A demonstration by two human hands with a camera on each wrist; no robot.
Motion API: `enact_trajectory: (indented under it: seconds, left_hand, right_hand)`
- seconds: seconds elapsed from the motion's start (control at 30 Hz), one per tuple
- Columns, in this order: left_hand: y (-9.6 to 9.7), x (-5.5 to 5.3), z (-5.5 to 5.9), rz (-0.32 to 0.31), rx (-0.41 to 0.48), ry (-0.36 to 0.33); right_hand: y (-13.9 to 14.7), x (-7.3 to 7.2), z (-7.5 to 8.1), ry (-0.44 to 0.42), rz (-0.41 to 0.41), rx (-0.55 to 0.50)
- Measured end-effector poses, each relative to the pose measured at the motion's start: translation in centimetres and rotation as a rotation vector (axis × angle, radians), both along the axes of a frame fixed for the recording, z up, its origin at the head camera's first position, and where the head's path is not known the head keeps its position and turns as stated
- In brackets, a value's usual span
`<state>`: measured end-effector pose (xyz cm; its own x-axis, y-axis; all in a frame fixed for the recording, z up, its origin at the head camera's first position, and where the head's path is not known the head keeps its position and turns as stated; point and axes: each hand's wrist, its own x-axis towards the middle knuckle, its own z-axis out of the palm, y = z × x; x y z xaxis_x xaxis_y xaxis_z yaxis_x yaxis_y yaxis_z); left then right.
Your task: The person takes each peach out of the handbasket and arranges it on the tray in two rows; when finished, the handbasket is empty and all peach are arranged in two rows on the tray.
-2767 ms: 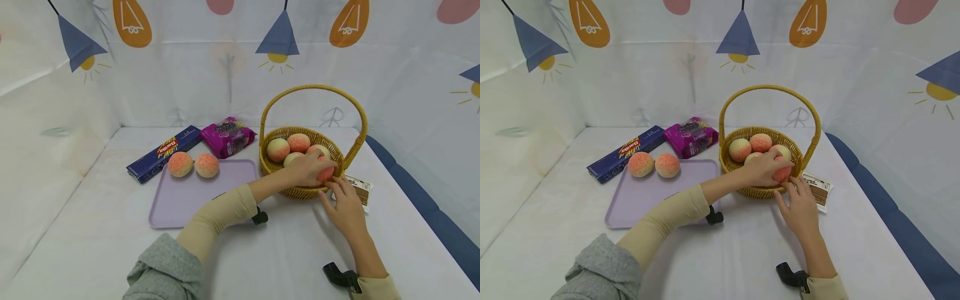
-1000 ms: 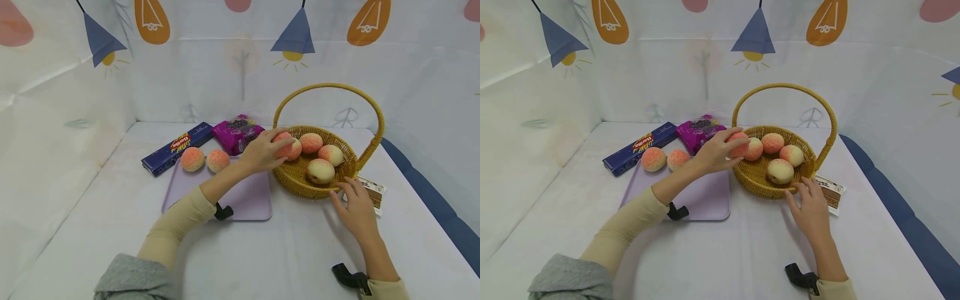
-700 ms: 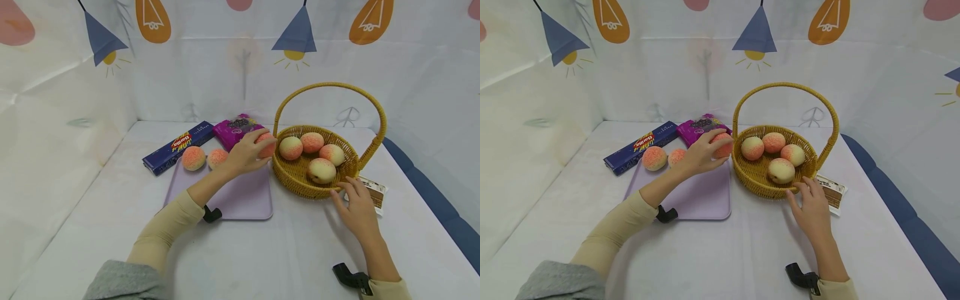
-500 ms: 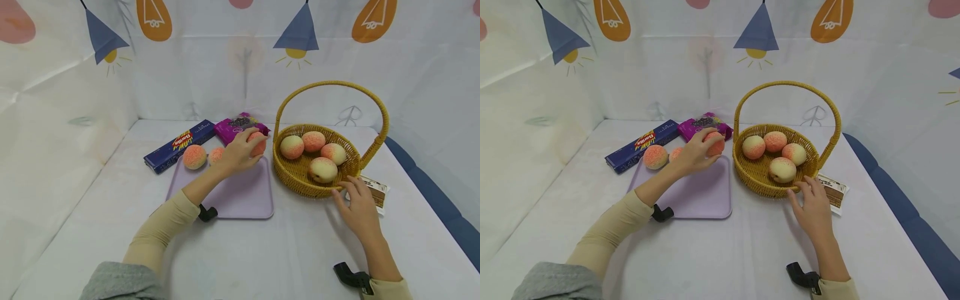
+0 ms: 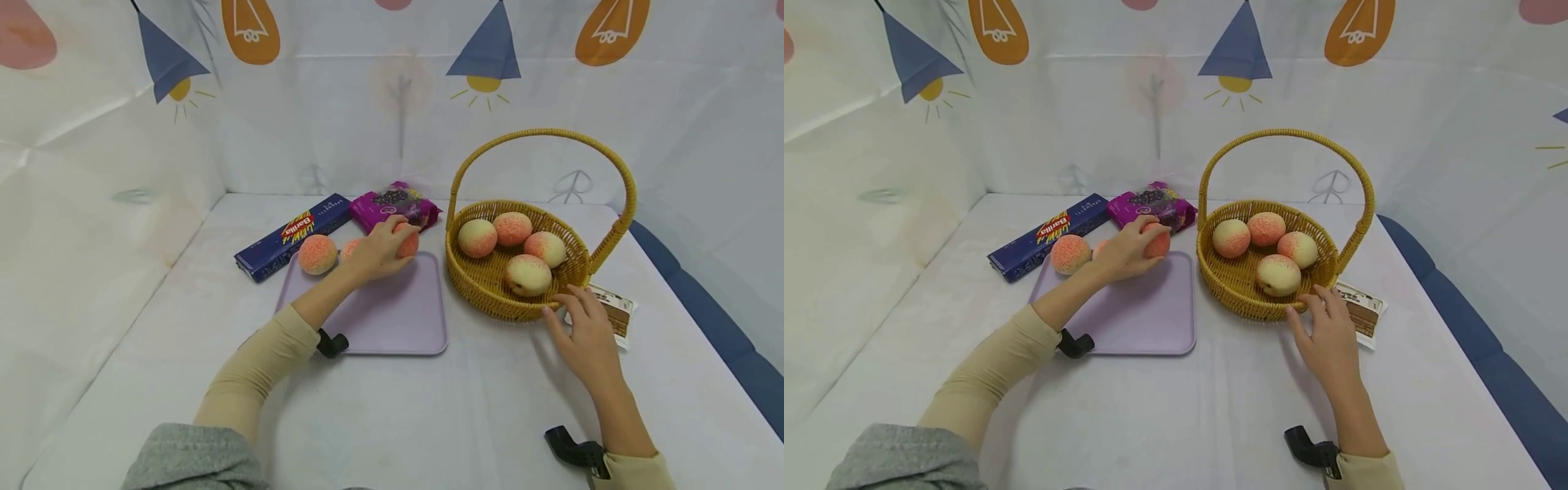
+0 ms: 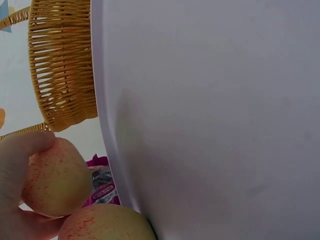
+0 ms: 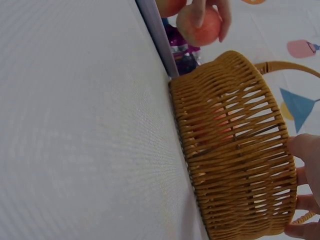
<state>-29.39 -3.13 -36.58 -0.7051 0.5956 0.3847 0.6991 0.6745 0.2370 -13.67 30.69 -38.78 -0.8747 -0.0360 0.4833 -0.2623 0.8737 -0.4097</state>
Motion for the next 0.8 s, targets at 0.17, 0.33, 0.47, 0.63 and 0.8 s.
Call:
enact_trajectory:
  seconds: [0.17, 0.33, 0.47, 0.63, 0.8]
  left_hand:
    - [0.1, -0.2, -0.5, -0.013, -0.069, -0.042]
    - [0.2, -0.3, -0.9, -0.035, -0.104, -0.064]
    - [0.2, -0.3, -1.2, -0.047, -0.139, -0.078]
    - [0.2, -0.4, -1.6, -0.066, -0.158, -0.066]
    - [0.3, -0.6, -1.9, -0.071, -0.194, -0.059]
  right_hand:
    - [0.0, -0.1, 0.0, -0.013, -0.008, 0.002]
    - [0.1, -0.1, 0.0, -0.012, -0.009, 0.001]
    - [0.1, -0.2, -0.1, -0.001, -0.001, 0.0]
    - [0.1, -0.2, -0.2, 0.003, 0.0, 0.0]
    - [0.2, -0.3, -0.3, 0.0, 0.0, -0.002]
